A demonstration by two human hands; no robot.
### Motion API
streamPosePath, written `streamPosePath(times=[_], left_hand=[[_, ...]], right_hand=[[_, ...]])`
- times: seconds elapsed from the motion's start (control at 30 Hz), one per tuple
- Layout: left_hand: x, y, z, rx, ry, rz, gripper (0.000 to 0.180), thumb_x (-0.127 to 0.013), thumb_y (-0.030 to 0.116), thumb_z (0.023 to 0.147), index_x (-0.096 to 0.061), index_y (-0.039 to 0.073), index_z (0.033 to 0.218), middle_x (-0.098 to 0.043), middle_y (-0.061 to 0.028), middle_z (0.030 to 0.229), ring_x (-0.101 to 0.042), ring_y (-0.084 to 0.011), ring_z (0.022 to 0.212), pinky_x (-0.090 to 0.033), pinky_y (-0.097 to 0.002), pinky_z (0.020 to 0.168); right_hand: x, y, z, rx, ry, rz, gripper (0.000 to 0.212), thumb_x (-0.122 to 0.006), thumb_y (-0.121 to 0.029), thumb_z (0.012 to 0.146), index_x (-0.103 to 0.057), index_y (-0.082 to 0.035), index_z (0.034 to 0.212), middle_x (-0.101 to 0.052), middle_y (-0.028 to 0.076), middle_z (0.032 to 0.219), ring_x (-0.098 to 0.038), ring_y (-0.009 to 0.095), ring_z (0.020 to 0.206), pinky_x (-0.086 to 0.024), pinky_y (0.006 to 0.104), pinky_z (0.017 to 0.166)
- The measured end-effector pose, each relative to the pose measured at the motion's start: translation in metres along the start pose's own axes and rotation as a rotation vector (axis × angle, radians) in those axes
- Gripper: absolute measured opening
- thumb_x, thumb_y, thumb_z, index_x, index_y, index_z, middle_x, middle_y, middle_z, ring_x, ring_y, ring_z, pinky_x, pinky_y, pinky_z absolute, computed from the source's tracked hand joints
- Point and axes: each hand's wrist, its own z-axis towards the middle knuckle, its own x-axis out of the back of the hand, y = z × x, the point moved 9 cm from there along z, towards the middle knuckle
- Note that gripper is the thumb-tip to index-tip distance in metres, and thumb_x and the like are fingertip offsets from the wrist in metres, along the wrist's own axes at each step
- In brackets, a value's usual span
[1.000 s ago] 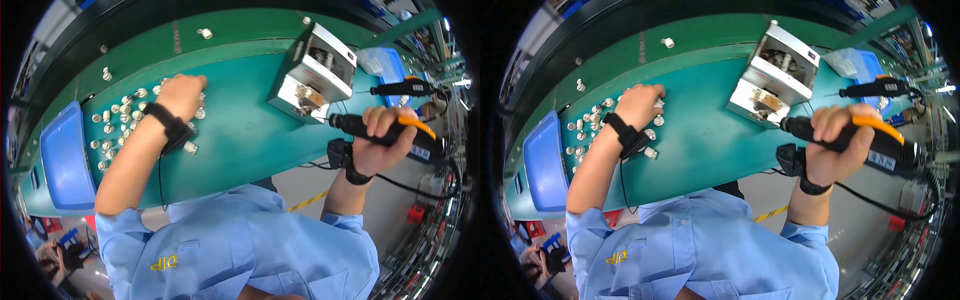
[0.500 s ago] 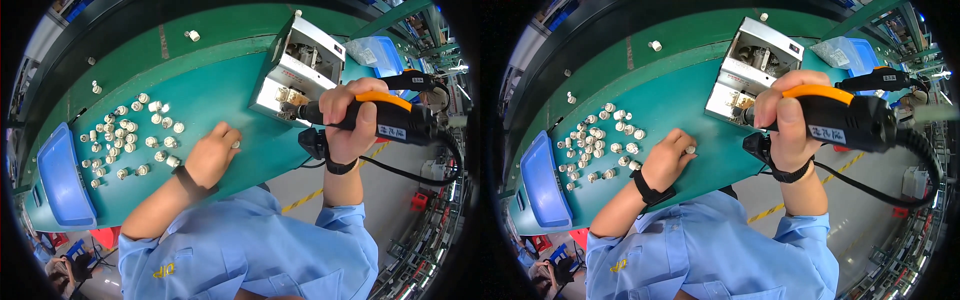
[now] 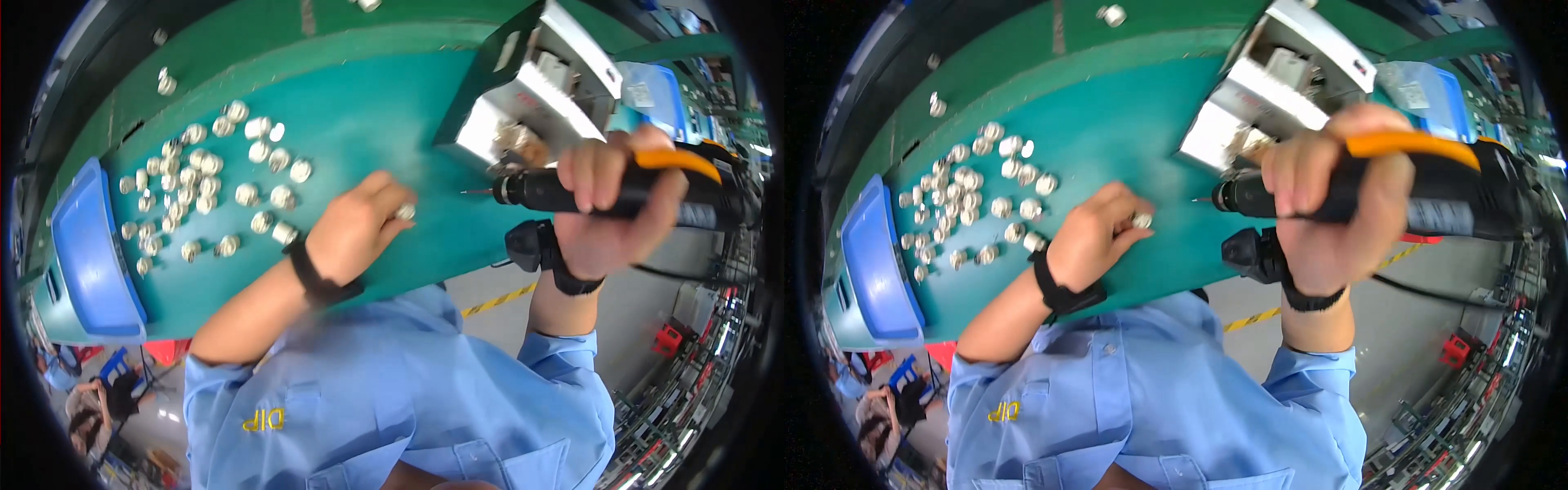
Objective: The person picks up a white component and a metal piece, places them into a fixture, and uses a power tool on the assembly before setting it aside. This process is repeated multiple times with other components on the work surface.
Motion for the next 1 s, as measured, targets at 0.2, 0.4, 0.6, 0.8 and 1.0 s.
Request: streamPosePath(times=[0.2, 0.4, 0.6, 0.8, 1.0], left_hand=[[-0.005, -0.017, 0.003, 0.069, 0.023, -0.179, 0.024, -0.075, 0.001, 0.073, -0.067, 0.006, 0.095, -0.057, -0.007, 0.084, -0.062, -0.0182, 0.069, -0.051, -0.03, 0.062], [-0.004, -0.018, 0.001, 0.066, 0.041, -0.201, 0.024, -0.074, 0.001, 0.072, -0.065, 0.004, 0.094, -0.057, -0.0096, 0.083, -0.063, -0.024, 0.07, -0.051, -0.0353, 0.063], [-0.003, -0.017, -0.001, 0.044, 0.06, -0.229, 0.023, -0.074, 0.001, 0.072, -0.066, 0.003, 0.093, -0.058, -0.0099, 0.083, -0.062, -0.0252, 0.07, -0.051, -0.0359, 0.063], [-0.001, -0.018, 0.0, 0.049, 0.08, -0.21, 0.022, -0.074, 0.001, 0.072, -0.066, 0.004, 0.092, -0.058, -0.0103, 0.083, -0.062, -0.0271, 0.071, -0.05, -0.0374, 0.063], [-0.002, -0.011, 0.005, 0.037, 0.066, -0.191, 0.022, -0.074, 0.003, 0.072, -0.064, 0.005, 0.092, -0.057, -0.0107, 0.085, -0.062, -0.0288, 0.071, -0.05, -0.0388, 0.062]], right_hand=[[-0.047, 0.008, -0.032, 0.046, -0.139, 0.002, 0.045, -0.064, -0.043, 0.089, -0.046, -0.005, 0.104, -0.051, 0.003, 0.058, -0.05, 0.015, 0.048, -0.043, 0.0293, 0.048], [-0.056, 0.029, -0.037, -0.086, -0.067, -0.12, 0.049, -0.071, -0.039, 0.085, -0.044, -0.004, 0.105, -0.053, 0.004, 0.059, -0.052, 0.016, 0.049, -0.048, 0.03, 0.052], [-0.069, 0.041, -0.036, -0.077, -0.103, -0.199, 0.044, -0.066, -0.041, 0.088, -0.044, -0.005, 0.101, -0.051, 0.003, 0.059, -0.05, 0.014, 0.047, -0.045, 0.029, 0.05], [-0.088, 0.048, -0.029, -0.086, -0.248, -0.363, 0.043, -0.058, -0.047, 0.091, -0.042, -0.007, 0.096, -0.046, 0.0, 0.057, -0.045, 0.012, 0.042, -0.038, 0.0267, 0.046], [-0.073, 0.045, -0.032, -0.063, -0.218, -0.338, 0.04, -0.062, -0.041, 0.09, -0.044, -0.006, 0.099, -0.05, 0.001, 0.059, -0.048, 0.012, 0.044, -0.04, 0.027, 0.047]])
